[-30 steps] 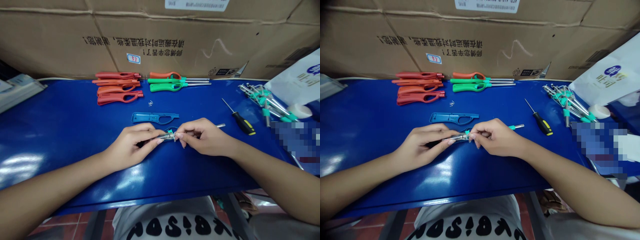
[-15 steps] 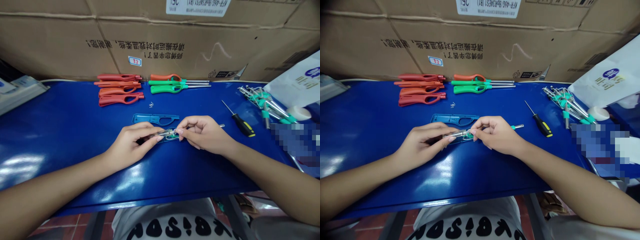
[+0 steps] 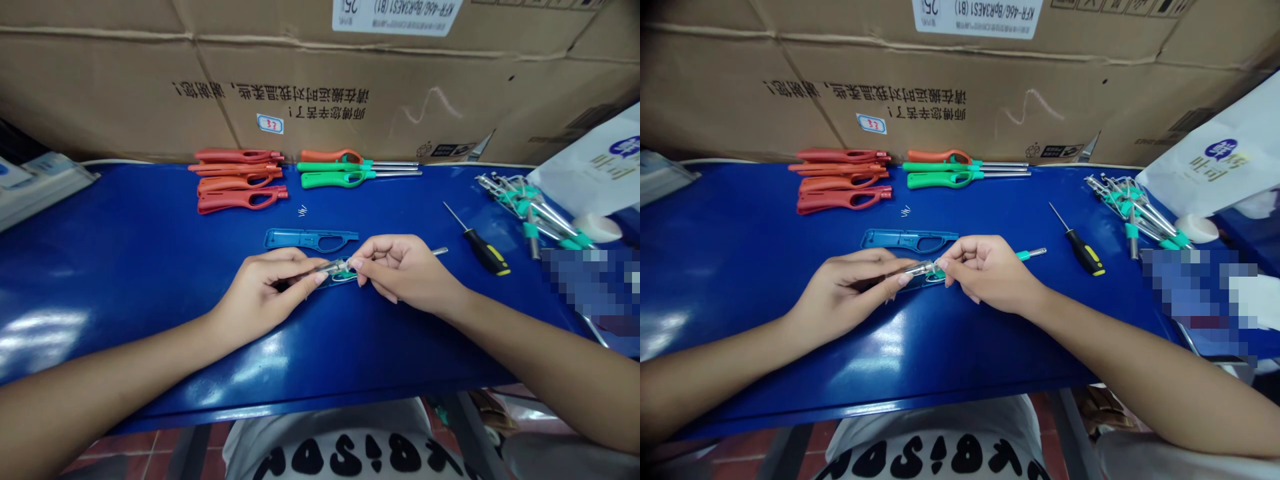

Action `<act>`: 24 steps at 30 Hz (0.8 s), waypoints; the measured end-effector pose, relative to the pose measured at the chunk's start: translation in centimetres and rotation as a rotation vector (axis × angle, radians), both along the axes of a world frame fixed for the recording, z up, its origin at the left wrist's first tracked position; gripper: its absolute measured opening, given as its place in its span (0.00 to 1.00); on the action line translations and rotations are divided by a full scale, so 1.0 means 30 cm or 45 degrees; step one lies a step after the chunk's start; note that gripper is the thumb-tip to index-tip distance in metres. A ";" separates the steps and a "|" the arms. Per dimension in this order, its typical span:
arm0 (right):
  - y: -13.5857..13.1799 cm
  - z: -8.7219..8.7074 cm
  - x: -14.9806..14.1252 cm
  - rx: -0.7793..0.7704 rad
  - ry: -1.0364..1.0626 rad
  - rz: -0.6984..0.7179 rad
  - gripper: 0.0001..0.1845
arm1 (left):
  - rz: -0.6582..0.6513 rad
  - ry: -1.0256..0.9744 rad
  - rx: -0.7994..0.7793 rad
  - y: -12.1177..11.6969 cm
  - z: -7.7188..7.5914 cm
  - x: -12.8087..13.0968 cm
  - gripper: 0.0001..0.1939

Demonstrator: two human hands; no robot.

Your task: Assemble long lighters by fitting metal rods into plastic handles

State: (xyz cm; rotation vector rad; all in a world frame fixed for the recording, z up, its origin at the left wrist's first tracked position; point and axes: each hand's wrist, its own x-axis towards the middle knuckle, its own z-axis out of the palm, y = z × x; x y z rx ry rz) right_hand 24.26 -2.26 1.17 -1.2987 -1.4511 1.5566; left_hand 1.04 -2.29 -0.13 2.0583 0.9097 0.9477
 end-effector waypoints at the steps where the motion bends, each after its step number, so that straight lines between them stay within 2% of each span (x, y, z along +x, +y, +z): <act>1: 0.002 -0.002 0.001 -0.007 0.004 0.007 0.11 | 0.003 0.003 0.003 0.000 0.000 0.000 0.11; 15: 0.013 0.004 0.013 -0.096 0.032 0.072 0.14 | -0.001 0.082 0.151 0.007 -0.003 -0.013 0.12; 24: 0.013 0.010 0.017 -0.062 -0.028 0.076 0.14 | -0.008 0.091 0.184 0.008 -0.004 -0.011 0.12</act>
